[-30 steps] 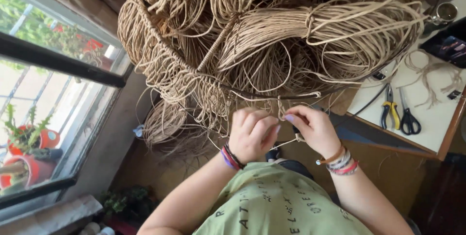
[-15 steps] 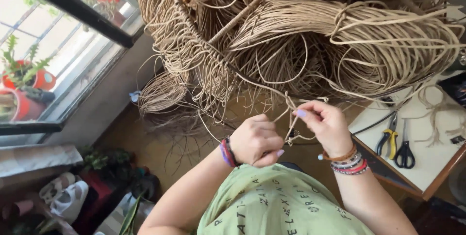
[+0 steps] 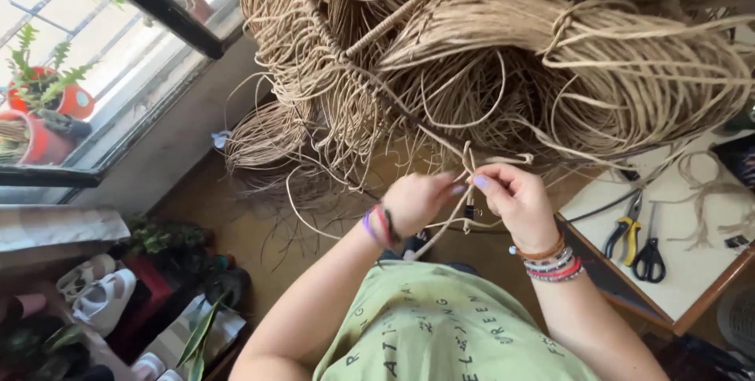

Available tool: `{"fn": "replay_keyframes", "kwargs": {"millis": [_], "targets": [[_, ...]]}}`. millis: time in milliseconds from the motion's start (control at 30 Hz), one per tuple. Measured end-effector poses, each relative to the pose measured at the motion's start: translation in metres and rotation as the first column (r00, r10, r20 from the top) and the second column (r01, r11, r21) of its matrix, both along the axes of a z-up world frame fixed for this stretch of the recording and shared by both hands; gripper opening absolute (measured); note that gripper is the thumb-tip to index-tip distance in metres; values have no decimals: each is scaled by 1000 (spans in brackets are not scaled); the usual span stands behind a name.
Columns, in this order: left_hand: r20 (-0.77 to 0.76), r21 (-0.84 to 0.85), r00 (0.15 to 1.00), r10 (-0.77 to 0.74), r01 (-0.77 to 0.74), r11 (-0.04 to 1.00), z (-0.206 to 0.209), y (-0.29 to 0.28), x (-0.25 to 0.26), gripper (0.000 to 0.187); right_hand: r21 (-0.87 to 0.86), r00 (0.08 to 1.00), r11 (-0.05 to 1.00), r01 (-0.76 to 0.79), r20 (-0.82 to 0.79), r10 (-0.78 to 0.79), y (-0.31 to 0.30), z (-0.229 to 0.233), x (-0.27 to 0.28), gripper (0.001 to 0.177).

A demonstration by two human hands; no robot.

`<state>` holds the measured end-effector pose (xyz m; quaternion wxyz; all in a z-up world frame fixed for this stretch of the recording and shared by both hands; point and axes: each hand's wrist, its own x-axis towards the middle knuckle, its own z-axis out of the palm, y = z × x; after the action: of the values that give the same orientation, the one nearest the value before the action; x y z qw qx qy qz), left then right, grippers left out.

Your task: Weaving thin rattan strips around a circular metal frame to create a decorative item or furniture component.

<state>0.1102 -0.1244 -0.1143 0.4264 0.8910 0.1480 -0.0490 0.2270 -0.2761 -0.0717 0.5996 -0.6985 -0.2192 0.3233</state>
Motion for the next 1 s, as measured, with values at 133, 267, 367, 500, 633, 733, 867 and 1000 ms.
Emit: {"fn": "replay_keyframes", "kwargs": {"millis": [133,267,367,500,633,733,867,1000], "targets": [[-342,533,938,63,138,835,-94,12,-49,19,12,999,999,41,-28,-41,-3,-2,3,14],[31,105,998,-53,50,993,0,0,-5,38,17,999,1000,-21,-43,22,-3,-11,2,13],[132,-66,991,2,6,998,-2,-6,-4,25,41,998,998,-36,-41,38,-5,-8,4,14],[-302,579,953,-34,211,788,-120,12,-59,16,58,995,995,-82,-60,85,-4,-6,3,16],[-151,325,964,-219,257,910,0,16,-4,43,90,989,987,-131,-53,137,1,-10,0,18],[160,-163,986,-43,69,984,-29,11,15,28,97,993,991,-97,-64,104,-1,-6,6,19],[-66,184,907,-416,421,888,-75,15,-38,25,124,987,987,-106,-103,119,-1,-15,5,19],[35,115,978,-207,202,973,-37,11,-13,42,123,988,985,-118,-88,129,0,-12,4,20]]}}
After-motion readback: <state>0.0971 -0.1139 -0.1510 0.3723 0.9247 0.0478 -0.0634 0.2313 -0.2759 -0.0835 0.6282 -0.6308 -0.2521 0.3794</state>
